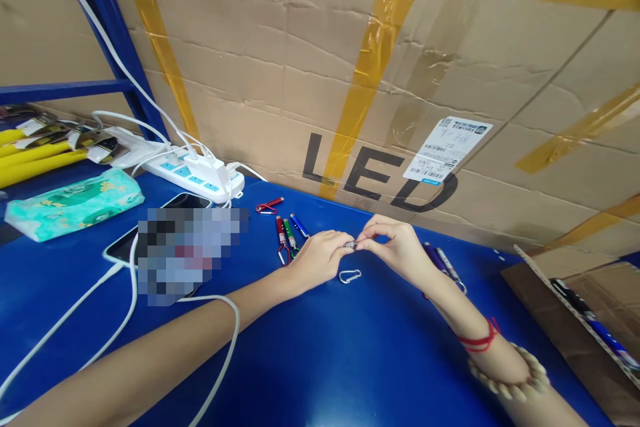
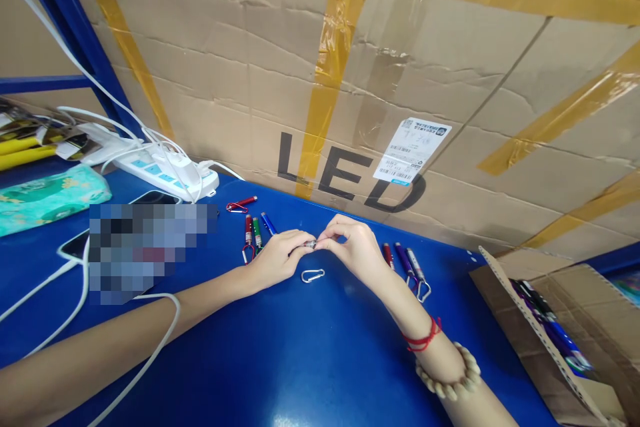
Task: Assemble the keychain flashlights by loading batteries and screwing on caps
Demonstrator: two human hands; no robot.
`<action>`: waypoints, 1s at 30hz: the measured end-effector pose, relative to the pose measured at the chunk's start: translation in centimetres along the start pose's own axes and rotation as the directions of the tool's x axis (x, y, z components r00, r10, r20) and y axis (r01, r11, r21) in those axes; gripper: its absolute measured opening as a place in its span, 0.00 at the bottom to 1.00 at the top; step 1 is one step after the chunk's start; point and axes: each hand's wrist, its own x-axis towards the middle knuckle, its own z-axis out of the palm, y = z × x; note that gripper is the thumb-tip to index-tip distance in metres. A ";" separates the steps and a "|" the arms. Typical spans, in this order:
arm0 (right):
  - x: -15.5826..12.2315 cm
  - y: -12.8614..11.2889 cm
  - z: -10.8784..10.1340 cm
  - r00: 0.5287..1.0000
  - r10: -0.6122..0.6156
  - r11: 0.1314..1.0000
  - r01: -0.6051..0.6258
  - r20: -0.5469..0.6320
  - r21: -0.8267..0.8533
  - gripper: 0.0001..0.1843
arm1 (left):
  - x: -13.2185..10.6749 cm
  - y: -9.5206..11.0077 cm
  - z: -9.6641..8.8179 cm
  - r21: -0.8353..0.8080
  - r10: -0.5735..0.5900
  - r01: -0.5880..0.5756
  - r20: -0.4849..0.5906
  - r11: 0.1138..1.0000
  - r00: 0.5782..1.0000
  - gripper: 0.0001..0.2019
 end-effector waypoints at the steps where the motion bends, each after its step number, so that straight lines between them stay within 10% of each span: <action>1: -0.1 0.0 0.1 1.000 0.029 0.999 -0.029 0.000 0.017 0.13 | 0.0 -0.1 0.0 0.012 0.018 -0.018 -0.002 1.000 1.000 0.08; 17: -1.0 0.8 1.0 0.881 0.386 0.888 -0.435 0.274 0.147 0.27 | -0.4 0.0 0.1 0.194 0.078 -0.088 0.059 0.977 0.995 0.10; 30: -1.2 -0.3 -2.1 0.971 -0.159 0.942 0.203 0.177 -0.267 0.14 | 0.3 0.8 -0.1 0.107 -0.065 0.047 0.173 0.993 0.983 0.09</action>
